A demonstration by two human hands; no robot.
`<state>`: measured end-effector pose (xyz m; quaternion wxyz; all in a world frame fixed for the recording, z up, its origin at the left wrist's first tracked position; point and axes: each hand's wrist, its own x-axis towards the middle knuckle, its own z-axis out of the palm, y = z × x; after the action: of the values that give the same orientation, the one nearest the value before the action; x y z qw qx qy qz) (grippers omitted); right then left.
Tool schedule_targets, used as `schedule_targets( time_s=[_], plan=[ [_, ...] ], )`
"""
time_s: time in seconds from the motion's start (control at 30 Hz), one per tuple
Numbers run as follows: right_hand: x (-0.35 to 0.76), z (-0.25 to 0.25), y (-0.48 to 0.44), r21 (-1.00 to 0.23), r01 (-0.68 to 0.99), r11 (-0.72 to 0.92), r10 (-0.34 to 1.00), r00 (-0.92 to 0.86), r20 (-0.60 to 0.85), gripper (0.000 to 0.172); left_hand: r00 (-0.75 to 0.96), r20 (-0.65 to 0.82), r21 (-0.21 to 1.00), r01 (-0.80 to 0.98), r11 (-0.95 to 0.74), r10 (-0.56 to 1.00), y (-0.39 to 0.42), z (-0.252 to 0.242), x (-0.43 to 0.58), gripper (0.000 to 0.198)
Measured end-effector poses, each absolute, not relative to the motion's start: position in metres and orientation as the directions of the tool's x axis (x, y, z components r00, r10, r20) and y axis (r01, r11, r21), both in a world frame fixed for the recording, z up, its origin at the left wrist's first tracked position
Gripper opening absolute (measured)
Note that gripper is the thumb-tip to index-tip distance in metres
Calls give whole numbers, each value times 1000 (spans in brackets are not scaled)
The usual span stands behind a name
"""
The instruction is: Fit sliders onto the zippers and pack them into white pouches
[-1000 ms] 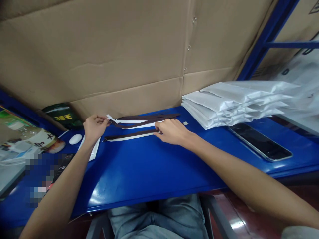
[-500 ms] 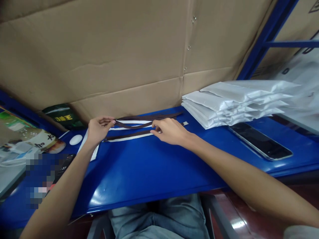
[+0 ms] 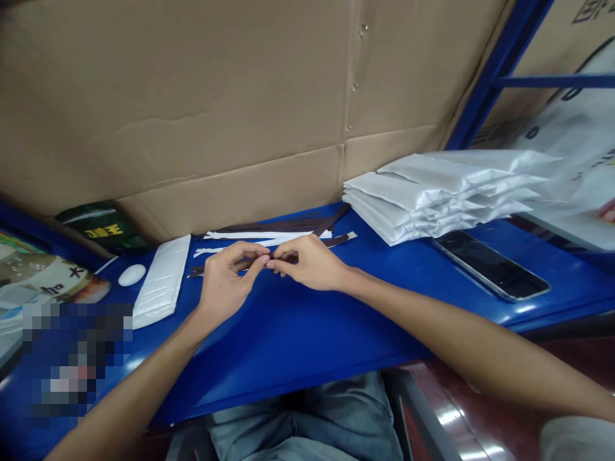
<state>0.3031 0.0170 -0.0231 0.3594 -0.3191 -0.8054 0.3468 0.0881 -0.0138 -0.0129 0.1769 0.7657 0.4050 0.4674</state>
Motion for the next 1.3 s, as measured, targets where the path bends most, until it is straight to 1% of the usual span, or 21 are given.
schedule_targets(
  time_s=[0.13,0.2,0.27,0.33,0.4,0.47,0.57,0.63,0.7,0.8,0.87,0.93,1.0,1.07,1.13,1.17,1.23,1.3],
  plan=[
    [302,-23,15,-835,256,487,822,-458,338,18,272,609,584,482,-654,745,-14,-10,86,7],
    [302,-22,13,-859,257,443,852,-418,315,16,269,614,574,493,-654,742,-14,-9,86,7],
    [303,-20,13,-877,257,407,866,-412,282,18,269,616,563,507,-653,740,-15,-8,85,8],
    [303,-18,12,-888,244,389,858,-448,253,23,267,623,555,510,-657,735,-17,-8,86,10],
    [302,-14,11,-888,230,399,828,-506,241,28,263,627,560,502,-659,733,-18,-7,87,11],
    [303,-10,11,-860,247,447,798,-545,259,30,254,617,580,493,-649,745,-19,-4,88,11],
    [312,-5,18,-742,381,551,793,-516,324,26,195,611,599,520,-609,768,-12,5,78,12],
    [326,-5,29,-615,503,607,787,-488,378,24,98,631,584,593,-554,770,0,12,57,15],
    [346,-7,45,-475,607,637,770,-478,422,21,-21,651,558,691,-460,758,17,19,21,19],
    [374,-12,66,-323,730,602,780,-451,433,17,-154,670,521,794,-313,726,43,20,-46,22],
    [382,-14,73,-296,772,563,807,-435,399,15,-206,672,505,830,-237,711,54,17,-83,23],
    [381,-14,73,-336,781,526,838,-409,360,15,-194,671,465,862,-202,716,58,13,-103,23],
    [373,-14,68,-429,754,497,863,-383,329,18,-150,696,390,900,-195,702,57,11,-103,24],
    [363,-15,61,-542,684,488,873,-378,309,21,-108,726,323,925,-198,679,52,10,-83,26],
    [352,-18,54,-655,579,486,870,-389,302,20,-61,699,309,924,-224,712,43,9,-51,26],
    [347,-19,51,-704,522,482,868,-394,302,18,-20,648,324,912,-252,762,37,8,-33,25],
    [336,-21,43,-780,419,465,867,-396,304,16,141,468,364,869,-336,872,23,5,4,25],
    [326,-21,34,-830,334,447,862,-408,300,14,297,340,366,832,-416,892,9,1,36,29]
  ],
)
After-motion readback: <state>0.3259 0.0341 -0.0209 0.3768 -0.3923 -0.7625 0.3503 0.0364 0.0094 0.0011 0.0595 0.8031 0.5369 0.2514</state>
